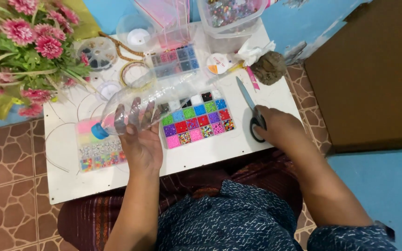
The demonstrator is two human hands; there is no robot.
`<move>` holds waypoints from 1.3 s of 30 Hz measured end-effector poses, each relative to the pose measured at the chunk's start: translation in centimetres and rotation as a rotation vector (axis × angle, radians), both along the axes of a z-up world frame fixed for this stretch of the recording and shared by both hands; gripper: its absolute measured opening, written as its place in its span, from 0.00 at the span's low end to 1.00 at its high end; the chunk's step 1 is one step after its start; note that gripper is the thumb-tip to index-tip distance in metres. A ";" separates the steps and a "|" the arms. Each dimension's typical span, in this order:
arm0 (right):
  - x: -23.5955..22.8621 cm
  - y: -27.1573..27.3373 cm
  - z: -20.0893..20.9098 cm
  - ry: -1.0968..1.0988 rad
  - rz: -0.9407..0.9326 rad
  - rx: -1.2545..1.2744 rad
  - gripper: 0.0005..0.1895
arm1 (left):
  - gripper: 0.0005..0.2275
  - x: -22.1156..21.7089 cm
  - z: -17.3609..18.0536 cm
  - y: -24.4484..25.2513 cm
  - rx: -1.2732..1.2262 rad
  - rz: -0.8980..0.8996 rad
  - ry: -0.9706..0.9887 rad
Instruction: The person is preparing a plastic bottle for a handicraft project by cleaning it with a tissue and then cutting it using a utility knife and scissors.
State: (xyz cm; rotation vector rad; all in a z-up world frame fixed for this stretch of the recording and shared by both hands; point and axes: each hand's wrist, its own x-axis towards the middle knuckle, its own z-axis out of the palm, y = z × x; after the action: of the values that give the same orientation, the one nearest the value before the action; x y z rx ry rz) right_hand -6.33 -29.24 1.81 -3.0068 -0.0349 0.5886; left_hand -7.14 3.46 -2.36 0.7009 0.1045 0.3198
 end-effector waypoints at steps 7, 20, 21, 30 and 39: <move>-0.1 -4.5 -1.6 0.067 -0.151 0.154 0.33 | 0.42 -0.8 -0.5 1.0 -0.029 -0.005 0.026; -4.2 -8.7 -1.8 -0.028 -0.272 1.249 0.21 | 0.34 -0.6 -1.0 1.4 -0.027 -0.008 0.047; -4.3 -8.6 -2.3 -0.039 -0.212 1.390 0.21 | 0.34 -0.6 -1.0 1.5 -0.023 -0.015 0.048; -1.3 -5.2 -4.6 -0.125 -0.269 0.317 0.26 | 0.35 0.1 -2.0 2.6 -0.071 -0.021 0.047; 0.9 -3.8 -3.7 -0.068 -0.005 -0.004 0.23 | 0.34 -0.3 -0.5 2.6 -0.007 -0.014 -0.018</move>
State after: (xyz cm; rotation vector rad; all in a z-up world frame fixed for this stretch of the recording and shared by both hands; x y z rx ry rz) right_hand -5.46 -32.99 -1.93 -3.0286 -0.0306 0.4864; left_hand -7.48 6.05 -2.82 0.6909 0.0835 0.3124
